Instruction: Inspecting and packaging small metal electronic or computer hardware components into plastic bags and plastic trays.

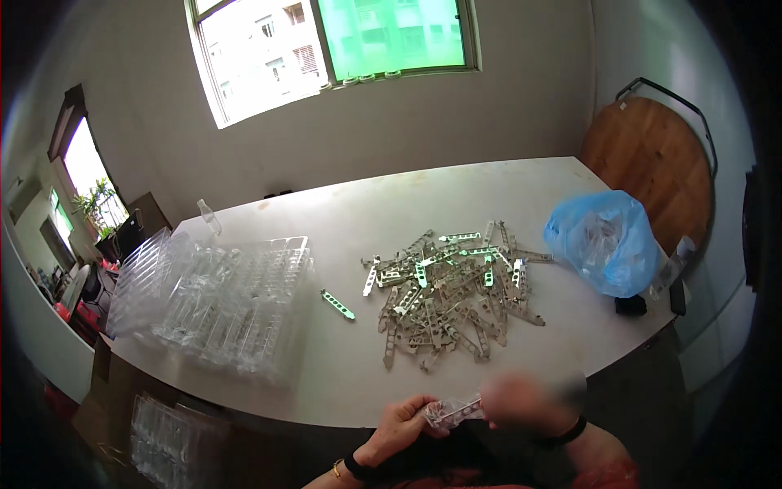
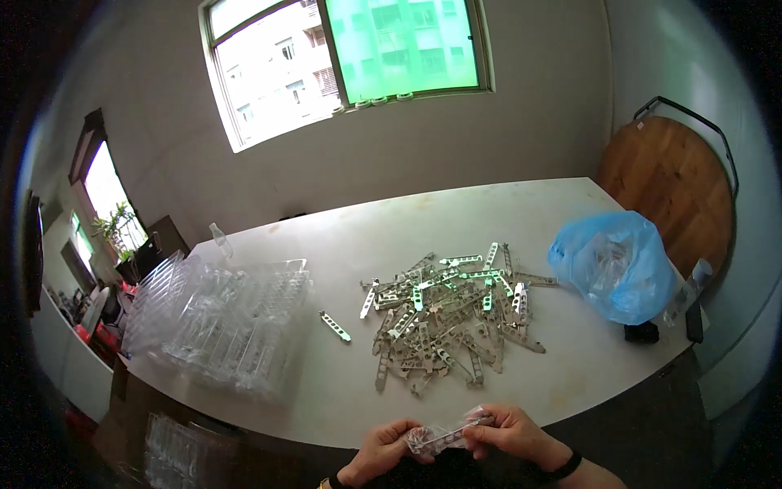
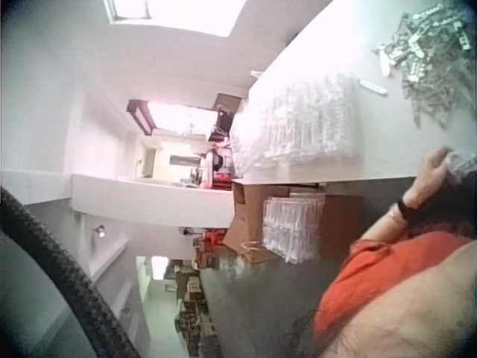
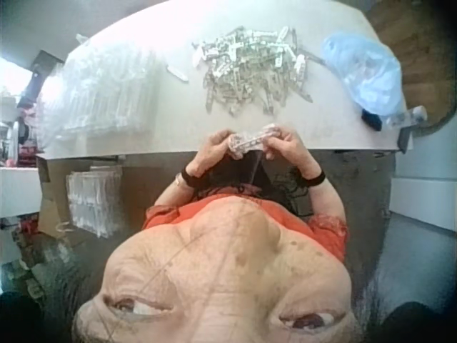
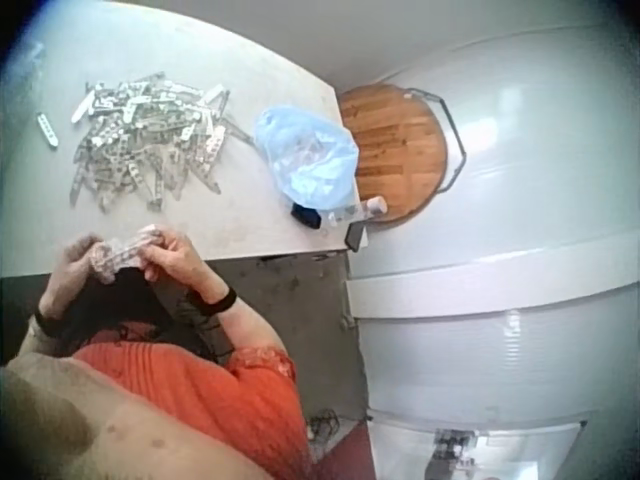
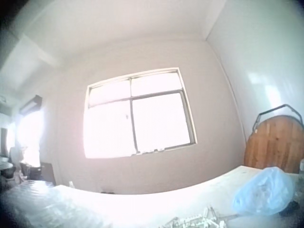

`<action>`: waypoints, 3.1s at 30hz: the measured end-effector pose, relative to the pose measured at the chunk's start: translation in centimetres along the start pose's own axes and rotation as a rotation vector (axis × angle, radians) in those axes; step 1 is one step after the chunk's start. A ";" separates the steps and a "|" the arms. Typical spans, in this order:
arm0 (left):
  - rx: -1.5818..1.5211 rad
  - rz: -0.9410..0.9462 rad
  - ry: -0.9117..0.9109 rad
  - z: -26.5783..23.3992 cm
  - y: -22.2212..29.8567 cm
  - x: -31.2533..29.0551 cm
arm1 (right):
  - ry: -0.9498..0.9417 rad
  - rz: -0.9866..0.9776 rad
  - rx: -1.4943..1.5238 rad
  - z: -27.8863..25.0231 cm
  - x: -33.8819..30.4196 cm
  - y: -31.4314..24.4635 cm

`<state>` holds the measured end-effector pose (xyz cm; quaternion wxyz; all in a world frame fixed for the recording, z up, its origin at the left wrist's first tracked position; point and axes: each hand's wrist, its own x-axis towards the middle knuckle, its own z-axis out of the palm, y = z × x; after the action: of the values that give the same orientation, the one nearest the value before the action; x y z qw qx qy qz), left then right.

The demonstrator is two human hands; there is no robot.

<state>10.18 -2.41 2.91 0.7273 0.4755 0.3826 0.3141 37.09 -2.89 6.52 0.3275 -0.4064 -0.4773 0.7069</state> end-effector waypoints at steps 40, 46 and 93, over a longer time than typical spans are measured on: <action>-0.094 1.446 -0.522 7.9 16.1 -19.7 | 0.495 -0.225 0.188 -5.4 -4.3 3.7; -0.134 1.568 -0.520 10.0 16.2 -22.3 | 0.391 -0.224 0.205 -4.6 -2.8 4.5; 0.305 1.224 -0.482 -1.0 12.3 -5.8 | 0.525 -0.048 0.159 -6.8 0.9 4.3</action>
<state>5.22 -2.45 15.57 0.4079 0.7607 -0.0885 0.4971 42.37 -0.73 0.74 0.4873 -0.5373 -0.3286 0.6049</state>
